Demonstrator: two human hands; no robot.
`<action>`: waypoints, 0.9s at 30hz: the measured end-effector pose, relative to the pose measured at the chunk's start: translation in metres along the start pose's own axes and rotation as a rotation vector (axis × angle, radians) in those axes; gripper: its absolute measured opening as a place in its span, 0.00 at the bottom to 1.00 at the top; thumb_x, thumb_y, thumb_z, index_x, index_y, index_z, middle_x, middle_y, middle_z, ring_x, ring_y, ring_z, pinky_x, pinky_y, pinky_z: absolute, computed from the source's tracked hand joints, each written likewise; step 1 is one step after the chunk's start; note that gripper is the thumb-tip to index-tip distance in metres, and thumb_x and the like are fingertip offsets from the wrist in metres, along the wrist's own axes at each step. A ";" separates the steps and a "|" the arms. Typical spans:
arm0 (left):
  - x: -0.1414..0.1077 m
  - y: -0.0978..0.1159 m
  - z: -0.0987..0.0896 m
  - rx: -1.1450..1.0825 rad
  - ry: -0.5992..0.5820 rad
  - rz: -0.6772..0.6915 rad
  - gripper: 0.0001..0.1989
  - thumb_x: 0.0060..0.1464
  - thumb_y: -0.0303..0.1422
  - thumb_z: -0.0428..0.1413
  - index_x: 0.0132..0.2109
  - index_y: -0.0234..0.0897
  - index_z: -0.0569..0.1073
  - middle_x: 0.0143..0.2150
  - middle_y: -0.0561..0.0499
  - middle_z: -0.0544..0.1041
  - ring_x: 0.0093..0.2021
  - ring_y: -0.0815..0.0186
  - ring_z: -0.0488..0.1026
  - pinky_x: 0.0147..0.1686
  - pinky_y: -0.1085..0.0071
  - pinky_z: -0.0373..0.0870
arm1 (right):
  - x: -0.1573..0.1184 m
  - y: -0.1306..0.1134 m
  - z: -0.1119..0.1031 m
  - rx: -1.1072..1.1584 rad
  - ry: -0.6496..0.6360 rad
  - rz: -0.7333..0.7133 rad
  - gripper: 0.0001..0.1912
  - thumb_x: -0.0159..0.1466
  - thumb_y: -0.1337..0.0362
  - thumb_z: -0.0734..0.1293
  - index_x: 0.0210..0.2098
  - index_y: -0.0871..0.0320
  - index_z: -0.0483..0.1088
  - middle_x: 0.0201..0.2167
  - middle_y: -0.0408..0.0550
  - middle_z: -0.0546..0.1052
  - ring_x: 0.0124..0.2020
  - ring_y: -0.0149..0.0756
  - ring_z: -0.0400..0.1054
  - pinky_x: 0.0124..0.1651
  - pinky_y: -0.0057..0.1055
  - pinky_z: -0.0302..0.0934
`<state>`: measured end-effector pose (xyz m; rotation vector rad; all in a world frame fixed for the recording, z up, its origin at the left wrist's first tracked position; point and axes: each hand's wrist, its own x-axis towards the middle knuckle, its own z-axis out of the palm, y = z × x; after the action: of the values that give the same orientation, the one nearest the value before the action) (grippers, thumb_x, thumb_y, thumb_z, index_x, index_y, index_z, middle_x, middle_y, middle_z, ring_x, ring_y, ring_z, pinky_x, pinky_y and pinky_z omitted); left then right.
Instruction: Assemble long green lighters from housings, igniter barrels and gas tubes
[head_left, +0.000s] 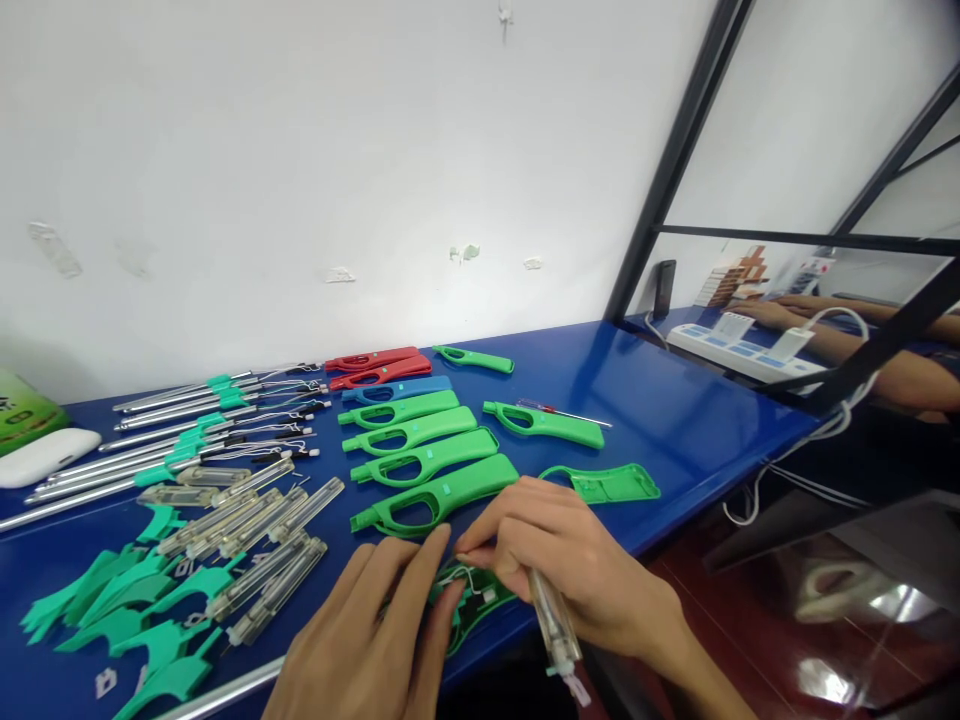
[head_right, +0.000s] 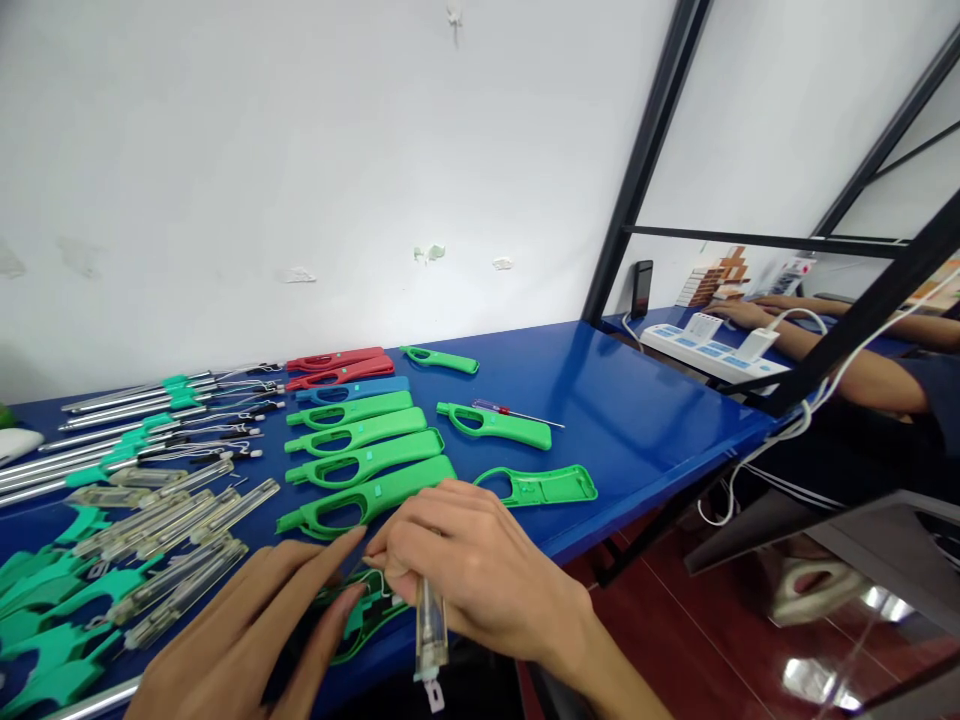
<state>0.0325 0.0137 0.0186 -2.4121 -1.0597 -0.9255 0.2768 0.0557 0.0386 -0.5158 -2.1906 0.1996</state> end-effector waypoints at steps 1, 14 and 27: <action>0.002 -0.002 0.002 -0.018 -0.014 0.002 0.14 0.84 0.32 0.49 0.66 0.37 0.76 0.49 0.49 0.84 0.45 0.63 0.86 0.45 0.69 0.82 | 0.000 0.000 0.000 0.008 -0.002 0.009 0.18 0.84 0.69 0.67 0.38 0.51 0.60 0.42 0.40 0.84 0.38 0.31 0.76 0.43 0.33 0.62; 0.000 -0.011 0.003 -0.043 -0.051 -0.012 0.14 0.78 0.26 0.52 0.62 0.41 0.79 0.50 0.50 0.87 0.48 0.60 0.85 0.54 0.62 0.84 | -0.011 -0.018 -0.009 -0.188 0.004 0.347 0.23 0.66 0.75 0.63 0.59 0.51 0.63 0.48 0.48 0.70 0.48 0.45 0.71 0.51 0.42 0.71; 0.024 0.003 0.003 -0.129 0.034 -0.106 0.19 0.81 0.48 0.53 0.55 0.45 0.86 0.46 0.46 0.87 0.51 0.56 0.85 0.56 0.59 0.87 | -0.018 -0.014 -0.011 -0.050 -0.012 0.344 0.14 0.84 0.69 0.58 0.64 0.46 0.64 0.49 0.45 0.73 0.50 0.41 0.72 0.54 0.37 0.70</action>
<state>0.0478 0.0260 0.0324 -2.4540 -1.1577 -1.0976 0.2915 0.0351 0.0372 -0.9217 -2.1100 0.3322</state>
